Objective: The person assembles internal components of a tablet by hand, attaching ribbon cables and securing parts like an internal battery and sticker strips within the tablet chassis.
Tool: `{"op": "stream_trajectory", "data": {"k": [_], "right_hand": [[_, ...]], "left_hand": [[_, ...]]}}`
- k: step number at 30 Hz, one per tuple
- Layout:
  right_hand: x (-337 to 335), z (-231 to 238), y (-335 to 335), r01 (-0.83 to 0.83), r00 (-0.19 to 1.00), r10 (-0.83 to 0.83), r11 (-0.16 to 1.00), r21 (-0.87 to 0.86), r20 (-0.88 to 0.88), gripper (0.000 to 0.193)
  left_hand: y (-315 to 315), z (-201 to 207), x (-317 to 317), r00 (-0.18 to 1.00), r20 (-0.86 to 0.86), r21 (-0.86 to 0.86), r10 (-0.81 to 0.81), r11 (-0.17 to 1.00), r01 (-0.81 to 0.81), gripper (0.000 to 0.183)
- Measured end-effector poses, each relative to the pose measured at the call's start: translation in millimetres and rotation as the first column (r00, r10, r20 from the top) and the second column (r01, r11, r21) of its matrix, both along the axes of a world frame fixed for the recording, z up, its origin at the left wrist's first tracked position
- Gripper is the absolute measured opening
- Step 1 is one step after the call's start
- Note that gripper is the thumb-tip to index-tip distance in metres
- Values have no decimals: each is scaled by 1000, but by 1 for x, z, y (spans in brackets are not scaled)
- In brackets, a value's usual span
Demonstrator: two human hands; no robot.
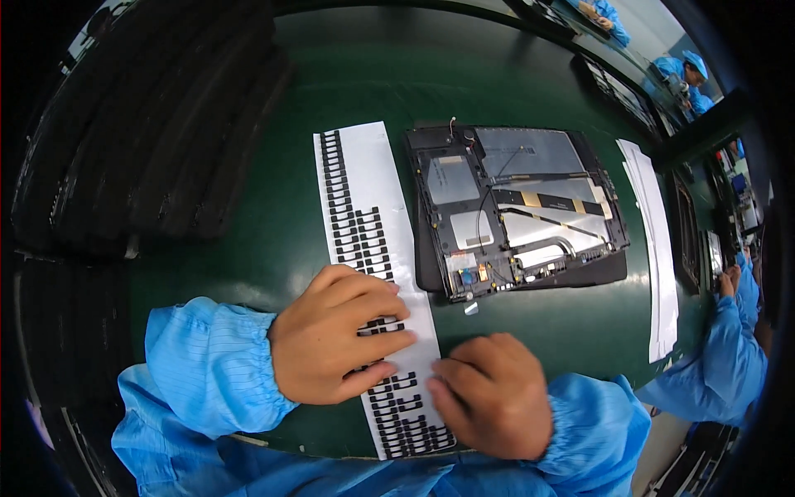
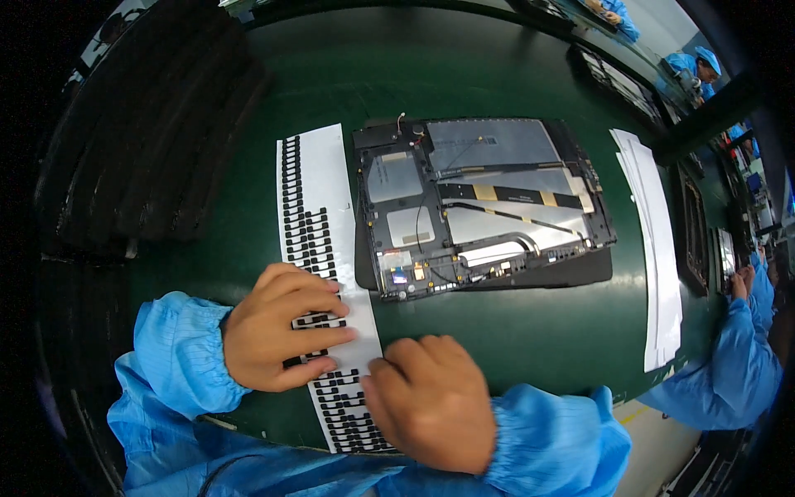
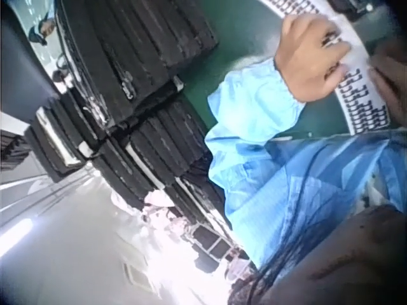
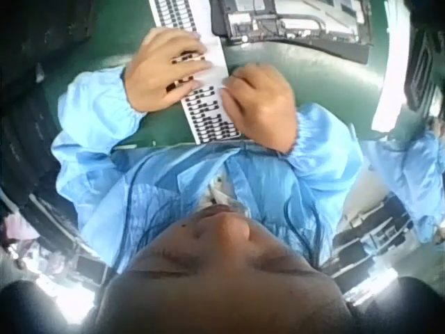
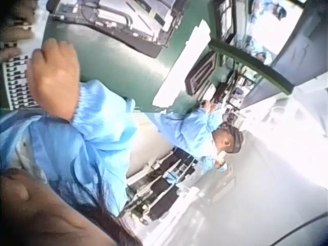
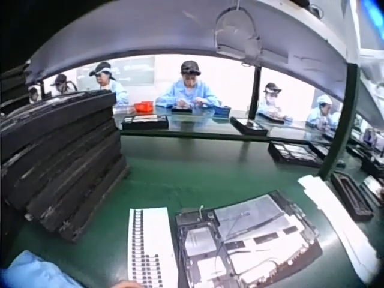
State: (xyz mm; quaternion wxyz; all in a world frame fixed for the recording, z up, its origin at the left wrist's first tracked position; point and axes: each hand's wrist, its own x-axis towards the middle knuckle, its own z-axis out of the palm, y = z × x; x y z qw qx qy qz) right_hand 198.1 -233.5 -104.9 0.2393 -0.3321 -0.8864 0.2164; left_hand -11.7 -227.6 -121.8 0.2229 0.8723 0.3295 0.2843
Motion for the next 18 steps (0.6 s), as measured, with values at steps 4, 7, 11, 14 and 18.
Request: {"op": "stream_trajectory", "data": {"k": [4,7,11,14,18], "right_hand": [[-13,-12,-12,-6,999,4,999,39,54,17],[-14,-16,-10,4,1000,-4,1000,-14,-16,15],[-17,-12,-6,-35,973,28,999,-25,-228,16],[16,9,16,-45,936,13,995,-83,-351,15],[105,41,66,207,935,-250,961,-183,-253,8]], "left_hand": [[-5,-4,3,997,-71,65,33,997,-29,34],[-7,2,6,993,-108,67,36,997,-29,35],[-4,1,0,990,-138,68,4,998,6,36],[2,3,5,984,-179,42,-2,999,10,36],[12,25,14,991,-133,77,0,997,10,34]]}}
